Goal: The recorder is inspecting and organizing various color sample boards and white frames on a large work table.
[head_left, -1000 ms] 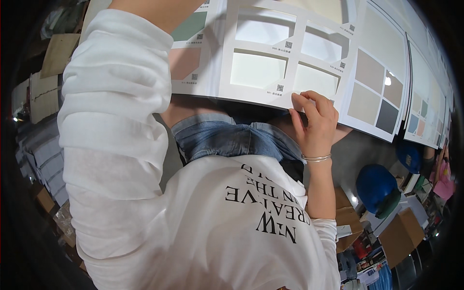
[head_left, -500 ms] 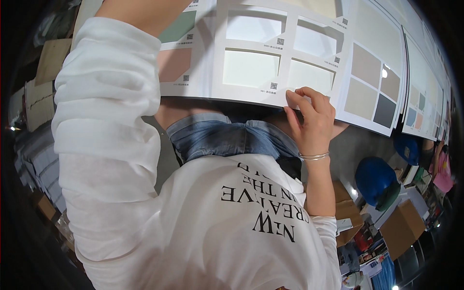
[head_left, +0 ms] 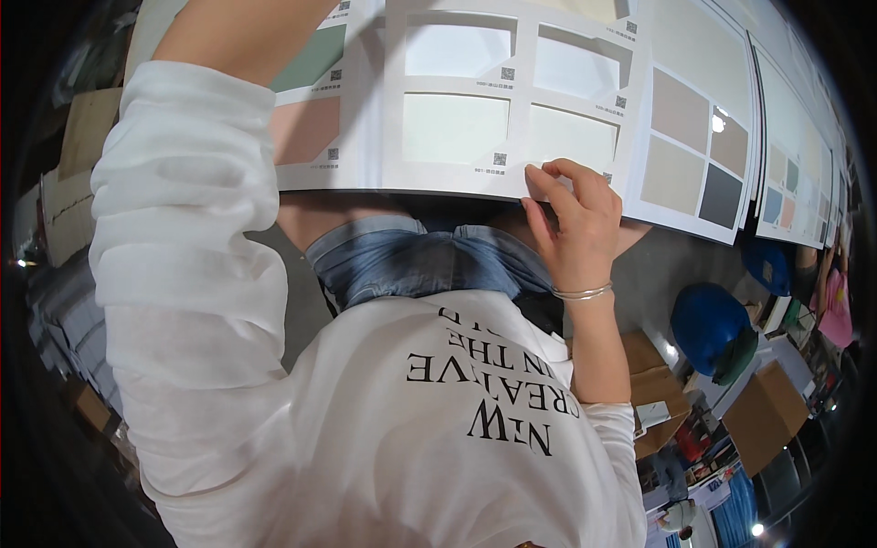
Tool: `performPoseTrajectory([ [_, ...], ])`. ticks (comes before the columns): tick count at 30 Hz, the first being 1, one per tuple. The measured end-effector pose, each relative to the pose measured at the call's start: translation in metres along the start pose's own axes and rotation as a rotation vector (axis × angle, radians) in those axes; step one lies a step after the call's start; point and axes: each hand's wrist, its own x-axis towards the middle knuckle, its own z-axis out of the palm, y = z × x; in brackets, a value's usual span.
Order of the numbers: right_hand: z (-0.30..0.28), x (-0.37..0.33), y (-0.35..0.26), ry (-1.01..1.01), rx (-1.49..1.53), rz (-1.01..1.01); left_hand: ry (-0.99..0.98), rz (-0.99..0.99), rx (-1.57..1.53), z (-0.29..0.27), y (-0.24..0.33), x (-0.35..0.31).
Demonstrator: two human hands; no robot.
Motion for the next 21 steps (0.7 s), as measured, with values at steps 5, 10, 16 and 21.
performPoseTrajectory([
  [5, -0.001, -0.001, 0.001, 0.008, -0.013, -0.005, 0.009, 0.024, 0.0, 0.001, 0.001, 0.0],
  [10, 0.0, -0.001, -0.001, -0.004, -0.011, 0.004, -0.009, -0.017, -0.004, -0.003, 0.004, -0.004],
  [16, -0.001, -0.002, -0.001, -0.004, -0.016, 0.003, -0.006, -0.024, -0.031, -0.003, 0.007, -0.006],
  [21, -0.002, -0.003, 0.0, 0.011, -0.042, 0.009, -0.019, -0.042, -0.027, -0.007, 0.012, -0.007],
])
